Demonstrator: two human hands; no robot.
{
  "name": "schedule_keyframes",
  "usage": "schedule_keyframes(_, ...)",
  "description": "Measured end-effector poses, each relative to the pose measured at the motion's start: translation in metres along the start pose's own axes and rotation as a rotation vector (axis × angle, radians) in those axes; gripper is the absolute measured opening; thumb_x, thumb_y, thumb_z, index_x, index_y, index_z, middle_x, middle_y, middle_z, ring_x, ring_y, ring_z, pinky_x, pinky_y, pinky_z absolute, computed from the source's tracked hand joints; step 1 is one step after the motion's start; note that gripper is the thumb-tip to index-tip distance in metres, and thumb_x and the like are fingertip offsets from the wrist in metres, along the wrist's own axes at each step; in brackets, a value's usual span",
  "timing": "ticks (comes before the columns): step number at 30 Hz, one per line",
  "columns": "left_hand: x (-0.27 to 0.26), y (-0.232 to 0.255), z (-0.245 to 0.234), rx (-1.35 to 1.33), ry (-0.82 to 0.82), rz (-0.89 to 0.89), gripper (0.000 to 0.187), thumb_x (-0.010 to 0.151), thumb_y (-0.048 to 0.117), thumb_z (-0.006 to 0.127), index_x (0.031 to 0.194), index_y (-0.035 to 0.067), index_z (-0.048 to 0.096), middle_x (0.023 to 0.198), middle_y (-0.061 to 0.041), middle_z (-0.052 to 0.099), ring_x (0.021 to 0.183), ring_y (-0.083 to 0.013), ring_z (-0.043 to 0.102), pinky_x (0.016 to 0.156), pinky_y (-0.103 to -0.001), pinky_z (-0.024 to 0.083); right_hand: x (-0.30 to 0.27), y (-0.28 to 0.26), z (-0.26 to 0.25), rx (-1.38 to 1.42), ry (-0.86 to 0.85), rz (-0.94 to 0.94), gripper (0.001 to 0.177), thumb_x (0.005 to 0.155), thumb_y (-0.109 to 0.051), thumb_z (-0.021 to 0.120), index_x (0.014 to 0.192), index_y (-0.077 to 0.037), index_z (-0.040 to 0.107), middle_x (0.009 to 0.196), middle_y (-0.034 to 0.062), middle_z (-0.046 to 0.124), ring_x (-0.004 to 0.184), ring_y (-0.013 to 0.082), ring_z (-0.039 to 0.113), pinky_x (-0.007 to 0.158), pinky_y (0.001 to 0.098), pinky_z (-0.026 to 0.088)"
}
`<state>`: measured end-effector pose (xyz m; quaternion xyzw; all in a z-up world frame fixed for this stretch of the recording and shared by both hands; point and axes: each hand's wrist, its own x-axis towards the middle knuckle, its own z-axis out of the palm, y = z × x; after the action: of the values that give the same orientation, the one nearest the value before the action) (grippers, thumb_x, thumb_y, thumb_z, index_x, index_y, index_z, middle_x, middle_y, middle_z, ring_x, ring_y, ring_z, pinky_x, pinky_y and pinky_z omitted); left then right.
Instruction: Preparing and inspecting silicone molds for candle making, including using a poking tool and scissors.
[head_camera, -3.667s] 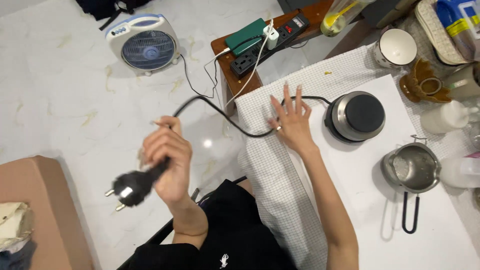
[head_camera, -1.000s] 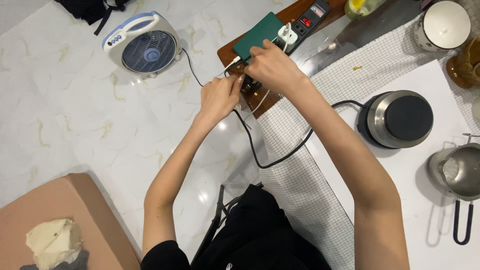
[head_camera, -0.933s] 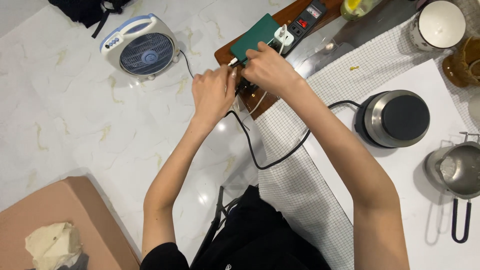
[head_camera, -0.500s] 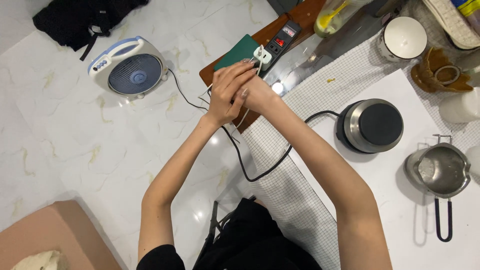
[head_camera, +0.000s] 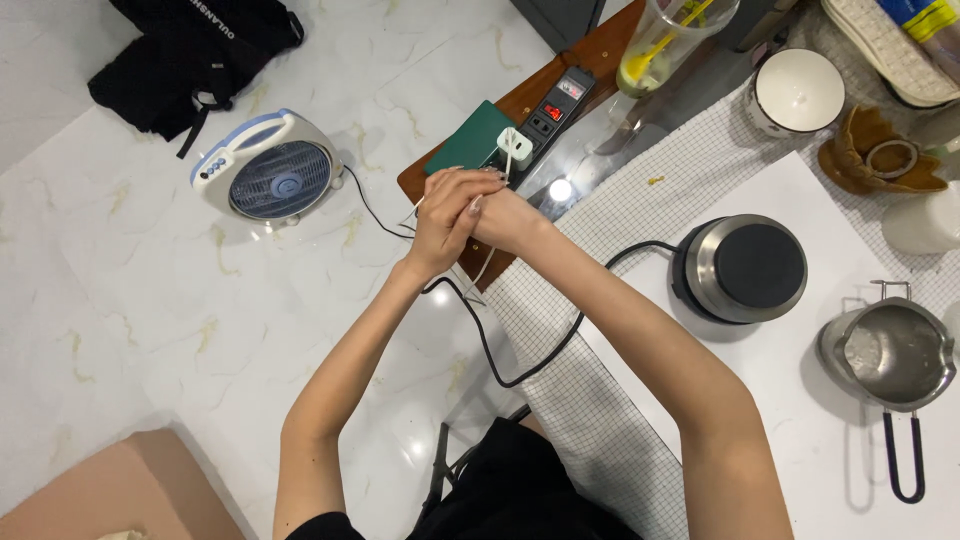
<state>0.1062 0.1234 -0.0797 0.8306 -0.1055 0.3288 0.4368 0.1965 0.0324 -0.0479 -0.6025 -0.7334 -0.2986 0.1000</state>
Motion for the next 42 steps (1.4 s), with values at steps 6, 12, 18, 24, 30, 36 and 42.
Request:
schedule_keyframes(6,0.008,0.000,-0.004,-0.005,-0.016,-0.033,0.034,0.100,0.028,0.036,0.110,0.010,0.062,0.110,-0.008,0.059,0.103,-0.0284,0.056,0.095,-0.038,0.034,0.001,0.007,0.001,0.025,0.105,0.035,0.008,0.080,-0.010,0.065,0.083,-0.017,0.063,0.079,-0.0003,0.061,0.087,0.0196,0.053,0.070,0.0309,0.040)
schedule_keyframes(12,0.003,-0.008,0.000,0.018,-0.051,-0.077,0.033,0.100,0.028,0.035,0.105,0.010,0.061,0.111,-0.008,0.053,0.105,-0.0267,0.052,0.094,-0.037,0.031,0.002,0.000,-0.015,-0.022,0.206,0.101,0.008,0.081,-0.011,0.065,0.087,-0.016,0.063,0.080,0.0003,0.060,0.083,0.0195,0.053,0.069,0.0303,0.040)
schedule_keyframes(18,0.005,0.007,-0.006,0.018,-0.108,-0.054,0.030,0.101,0.025,0.036,0.108,0.005,0.057,0.116,-0.016,0.050,0.110,-0.0366,0.049,0.095,-0.045,0.032,0.009,-0.002,-0.037,-0.082,0.269,0.193,0.009,0.083,-0.011,0.065,0.091,-0.016,0.063,0.081,0.0010,0.058,0.080,0.0194,0.053,0.067,0.0297,0.040)
schedule_keyframes(24,0.017,0.059,-0.005,0.146,0.046,0.148,0.028,0.098,0.020,0.048,0.116,0.000,0.054,0.122,-0.018,0.047,0.113,-0.0361,0.049,0.094,-0.045,0.039,-0.021,-0.029,-0.063,-0.132,0.322,0.316,0.011,0.084,-0.012,0.066,0.094,-0.015,0.063,0.082,0.0016,0.057,0.076,0.0193,0.053,0.065,0.0292,0.040)
schedule_keyframes(30,-0.016,0.105,0.041,0.197,0.129,0.422,0.019,0.087,0.013,0.052,0.095,0.003,0.067,0.100,-0.015,0.065,0.090,-0.0302,0.060,0.081,-0.039,0.046,-0.173,-0.068,-0.153,-0.177,0.417,0.531,0.021,0.081,-0.009,0.073,0.100,-0.014,0.065,0.083,0.0039,0.062,0.068,0.0201,0.055,0.058,0.0315,0.042)
schedule_keyframes(36,-0.007,0.155,0.141,0.282,-0.285,0.304,0.056,0.081,0.043,0.068,0.125,0.012,0.052,0.119,-0.010,0.057,0.108,-0.0294,0.052,0.084,-0.039,0.039,-0.345,-0.105,-0.294,-0.352,0.145,1.263,0.017,0.091,-0.005,0.071,0.106,-0.003,0.063,0.093,0.0053,0.049,0.085,0.0247,0.047,0.076,0.0362,0.041)
schedule_keyframes(42,0.036,0.137,0.251,0.665,-0.575,-0.002,0.135,0.060,0.083,0.079,0.149,0.024,-0.005,0.150,-0.026,0.021,0.132,-0.0439,0.033,0.096,-0.054,0.036,-0.378,-0.157,-0.328,-0.327,0.165,1.341,0.025,0.089,0.000,0.063,0.114,0.001,0.059,0.113,0.0165,0.057,0.105,0.0335,0.047,0.092,0.0422,0.039)
